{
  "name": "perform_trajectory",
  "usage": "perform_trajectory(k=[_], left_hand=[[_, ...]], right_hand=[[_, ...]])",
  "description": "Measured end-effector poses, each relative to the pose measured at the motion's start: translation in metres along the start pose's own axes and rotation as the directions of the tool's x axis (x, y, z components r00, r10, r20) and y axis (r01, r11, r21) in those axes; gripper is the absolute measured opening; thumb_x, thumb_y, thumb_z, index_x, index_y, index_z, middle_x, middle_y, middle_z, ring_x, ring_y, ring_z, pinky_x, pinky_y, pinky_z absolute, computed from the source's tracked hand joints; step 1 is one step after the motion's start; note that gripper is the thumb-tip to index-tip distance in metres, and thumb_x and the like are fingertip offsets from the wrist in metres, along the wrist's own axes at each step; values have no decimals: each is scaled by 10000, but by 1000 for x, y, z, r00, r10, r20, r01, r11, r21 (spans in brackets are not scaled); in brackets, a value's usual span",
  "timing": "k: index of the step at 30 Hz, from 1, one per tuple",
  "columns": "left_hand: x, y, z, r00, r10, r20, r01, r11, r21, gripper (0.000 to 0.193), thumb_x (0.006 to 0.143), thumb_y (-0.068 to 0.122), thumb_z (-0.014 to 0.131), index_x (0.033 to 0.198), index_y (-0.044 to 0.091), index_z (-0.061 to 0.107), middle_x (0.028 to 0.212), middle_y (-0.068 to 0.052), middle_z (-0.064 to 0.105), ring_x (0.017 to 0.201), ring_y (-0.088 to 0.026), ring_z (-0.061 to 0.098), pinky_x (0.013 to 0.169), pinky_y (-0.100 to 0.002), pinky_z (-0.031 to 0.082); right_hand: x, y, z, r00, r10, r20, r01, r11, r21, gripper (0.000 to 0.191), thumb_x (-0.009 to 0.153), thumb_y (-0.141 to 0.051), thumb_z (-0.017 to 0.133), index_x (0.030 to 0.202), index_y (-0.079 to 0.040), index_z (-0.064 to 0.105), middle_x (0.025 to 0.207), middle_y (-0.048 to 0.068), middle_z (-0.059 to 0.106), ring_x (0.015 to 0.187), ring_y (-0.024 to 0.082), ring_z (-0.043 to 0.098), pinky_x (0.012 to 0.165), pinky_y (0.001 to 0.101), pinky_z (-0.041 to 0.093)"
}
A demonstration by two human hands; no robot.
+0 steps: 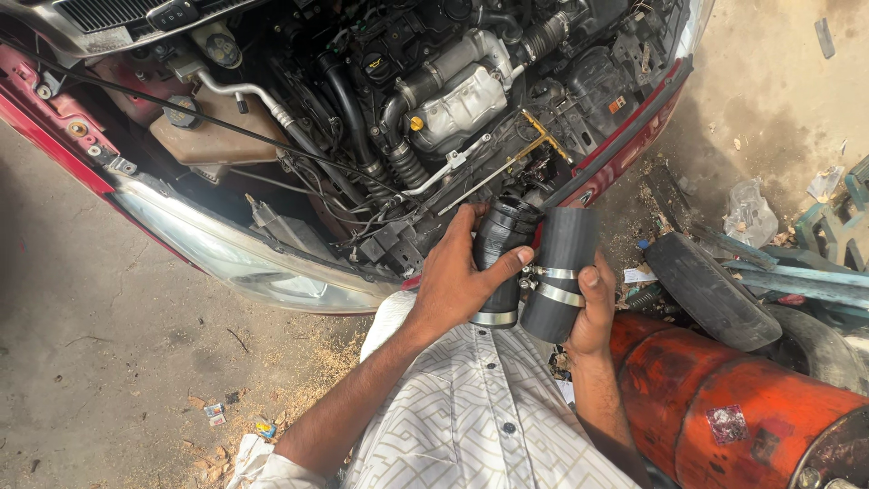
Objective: The person removes a rubber hose from the car engine bay, splits it into two pieces, and then reassembles and reinstalls the hose. The person uses a screwdriver to tighten the hose clamps during the process.
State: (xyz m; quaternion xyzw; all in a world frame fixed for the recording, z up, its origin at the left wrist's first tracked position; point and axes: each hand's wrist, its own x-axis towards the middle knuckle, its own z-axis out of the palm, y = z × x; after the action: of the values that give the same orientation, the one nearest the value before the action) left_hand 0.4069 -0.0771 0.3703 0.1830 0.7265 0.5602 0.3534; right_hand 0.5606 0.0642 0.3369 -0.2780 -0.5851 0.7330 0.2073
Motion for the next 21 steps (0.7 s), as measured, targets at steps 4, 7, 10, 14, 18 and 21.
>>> perform_trajectory(k=[4, 7, 10, 14, 18, 21], left_hand=[[3, -8, 5, 1000, 7, -9, -8, 999, -54, 763, 804, 516, 768, 1339, 12, 564, 1113, -139, 695, 964, -226, 703, 813, -378, 554], [7, -18, 9, 999, 36, 5, -35, 988, -154, 704, 851, 459, 751, 1363, 4, 586, 1159, -143, 664, 998, -204, 671, 840, -362, 549], [11, -27, 13, 996, 55, 70, -27, 934, -357, 638, 897, 366, 711, 1397, 1, 558, 1182, -111, 661, 1012, -162, 649, 894, -333, 537], [9, -39, 17, 991, 79, 108, -15, 868, -496, 530, 956, 271, 601, 1404, -11, 564, 1123, -78, 684, 1028, -120, 614, 950, -289, 498], [9, -54, 18, 990, 56, 130, 40, 771, -636, 486, 949, 250, 555, 1351, -21, 582, 1104, -65, 670, 1002, -122, 603, 934, -275, 485], [10, -67, 19, 992, 70, 108, 18, 755, -656, 463, 942, 278, 557, 1287, -30, 590, 1067, -62, 642, 974, -126, 576, 917, -277, 473]], right_hand=[[-1, 2, -6, 1000, 5, -19, -4, 999, 41, 741, 1005, -548, 616, 1398, 75, 526, 1165, 142, 643, 972, 163, 679, 807, 291, 589], [-2, 4, -9, 999, 44, -31, -39, 985, 170, 677, 1024, -512, 598, 1335, 88, 566, 1155, 187, 691, 929, 208, 700, 783, 340, 602], [0, 10, -7, 968, 206, -143, -153, 937, 315, 591, 1036, -463, 577, 1349, 39, 560, 1158, 156, 681, 996, 205, 697, 856, 360, 601], [-2, 22, 2, 959, 233, -159, -145, 891, 431, 581, 1027, -474, 565, 1339, 16, 574, 1166, 134, 692, 999, 199, 714, 884, 366, 607], [-6, 27, 8, 964, 248, -90, -185, 878, 441, 577, 999, -454, 609, 1343, 8, 581, 1150, 135, 701, 978, 202, 726, 863, 373, 605], [-6, 26, 9, 966, 246, -74, -192, 882, 431, 549, 998, -406, 643, 1326, 32, 598, 1133, 143, 715, 956, 207, 727, 856, 368, 602]])
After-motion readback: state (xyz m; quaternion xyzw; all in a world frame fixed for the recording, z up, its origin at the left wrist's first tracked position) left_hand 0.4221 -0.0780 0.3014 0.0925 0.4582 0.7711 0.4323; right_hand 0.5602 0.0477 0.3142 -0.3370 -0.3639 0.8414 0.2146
